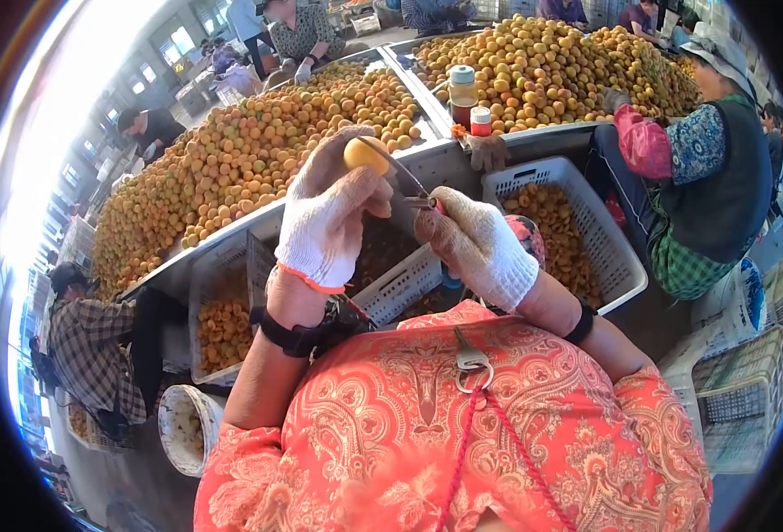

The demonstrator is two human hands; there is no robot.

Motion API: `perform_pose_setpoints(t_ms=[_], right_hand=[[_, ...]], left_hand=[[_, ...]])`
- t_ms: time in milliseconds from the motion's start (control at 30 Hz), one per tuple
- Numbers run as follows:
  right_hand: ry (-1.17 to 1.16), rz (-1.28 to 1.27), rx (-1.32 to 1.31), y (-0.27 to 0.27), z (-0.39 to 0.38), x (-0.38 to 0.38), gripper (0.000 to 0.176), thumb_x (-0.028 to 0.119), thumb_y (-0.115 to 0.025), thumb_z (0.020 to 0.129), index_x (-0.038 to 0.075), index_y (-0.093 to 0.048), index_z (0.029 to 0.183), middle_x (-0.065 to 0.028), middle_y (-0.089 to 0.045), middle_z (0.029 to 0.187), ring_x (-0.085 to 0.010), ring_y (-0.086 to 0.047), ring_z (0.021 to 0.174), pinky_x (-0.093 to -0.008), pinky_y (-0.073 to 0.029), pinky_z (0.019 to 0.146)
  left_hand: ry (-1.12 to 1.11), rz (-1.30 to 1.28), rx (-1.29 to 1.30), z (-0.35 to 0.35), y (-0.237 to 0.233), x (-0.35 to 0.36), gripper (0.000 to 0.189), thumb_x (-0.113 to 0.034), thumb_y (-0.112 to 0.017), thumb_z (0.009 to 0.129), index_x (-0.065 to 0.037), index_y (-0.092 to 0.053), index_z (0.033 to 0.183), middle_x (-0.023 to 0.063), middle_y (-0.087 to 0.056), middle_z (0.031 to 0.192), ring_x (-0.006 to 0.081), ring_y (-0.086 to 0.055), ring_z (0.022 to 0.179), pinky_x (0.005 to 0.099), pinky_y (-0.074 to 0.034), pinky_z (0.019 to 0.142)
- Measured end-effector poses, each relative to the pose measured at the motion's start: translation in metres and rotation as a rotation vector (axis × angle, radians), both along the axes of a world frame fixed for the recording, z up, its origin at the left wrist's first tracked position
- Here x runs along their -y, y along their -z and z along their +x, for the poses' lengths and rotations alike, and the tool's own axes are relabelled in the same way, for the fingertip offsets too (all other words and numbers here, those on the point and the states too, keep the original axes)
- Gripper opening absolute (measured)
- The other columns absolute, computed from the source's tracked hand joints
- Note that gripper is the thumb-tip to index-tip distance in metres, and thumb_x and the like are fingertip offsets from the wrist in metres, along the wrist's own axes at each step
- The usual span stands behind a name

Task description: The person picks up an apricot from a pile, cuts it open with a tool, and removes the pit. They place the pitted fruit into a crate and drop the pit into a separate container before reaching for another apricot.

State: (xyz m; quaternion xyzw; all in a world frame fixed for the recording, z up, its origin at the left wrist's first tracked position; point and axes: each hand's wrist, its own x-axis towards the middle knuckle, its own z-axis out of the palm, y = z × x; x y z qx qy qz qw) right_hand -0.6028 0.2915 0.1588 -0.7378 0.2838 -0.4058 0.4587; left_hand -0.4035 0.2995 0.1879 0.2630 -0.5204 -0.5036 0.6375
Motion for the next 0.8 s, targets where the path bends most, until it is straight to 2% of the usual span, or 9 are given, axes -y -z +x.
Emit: perform_pose_setpoints(t_ms=[100,333,400,600,800], right_hand=[[0.004,0.003,-0.038,0.000,0.007,0.000,0.029,0.028,-0.056,0.101,0.001,-0.051,0.091,-0.0151,-0.057,0.069,-0.0244,-0.053,0.061,-0.0368,-0.045,0.060],[0.002,-0.070,0.011,0.011,0.028,0.015,0.030,0.029,-0.054,0.102,0.001,-0.052,0.091,-0.0153,-0.059,0.070,-0.0279,-0.061,0.064,-0.0376,-0.046,0.060],[0.014,-0.073,0.000,0.008,0.033,0.016,0.030,0.029,-0.054,0.102,0.001,-0.052,0.091,-0.0153,-0.059,0.070,-0.0282,-0.061,0.064,-0.0376,-0.046,0.060],[0.037,-0.060,-0.025,0.013,0.048,0.025,0.029,0.028,-0.055,0.102,0.001,-0.052,0.090,-0.0158,-0.060,0.069,-0.0294,-0.062,0.064,-0.0380,-0.046,0.059],[0.052,-0.076,-0.082,0.014,0.061,0.032,0.026,0.025,-0.057,0.101,0.001,-0.052,0.091,-0.0169,-0.060,0.070,-0.0332,-0.063,0.066,-0.0394,-0.047,0.059]], left_hand=[[0.017,0.036,0.002,0.006,0.005,-0.002,0.039,-0.019,-0.069,0.092,-0.001,-0.057,0.125,0.0101,-0.067,0.099,0.0154,-0.065,0.080,0.0275,-0.054,0.066],[0.049,0.091,-0.025,0.016,0.014,0.002,0.040,-0.022,-0.068,0.094,-0.001,-0.056,0.126,0.0108,-0.068,0.101,0.0160,-0.066,0.083,0.0285,-0.054,0.070],[0.052,0.029,-0.013,0.017,0.016,0.004,0.039,-0.020,-0.070,0.093,-0.001,-0.057,0.125,0.0097,-0.068,0.101,0.0155,-0.065,0.086,0.0285,-0.053,0.074],[-0.037,0.095,-0.071,0.032,0.032,0.018,0.042,-0.010,-0.072,0.088,-0.001,-0.058,0.126,0.0070,-0.066,0.107,0.0150,-0.064,0.093,0.0295,-0.053,0.080],[-0.023,0.054,-0.145,0.039,0.033,0.024,0.045,-0.008,-0.072,0.087,0.001,-0.056,0.129,0.0076,-0.065,0.108,0.0160,-0.064,0.096,0.0311,-0.055,0.078]])
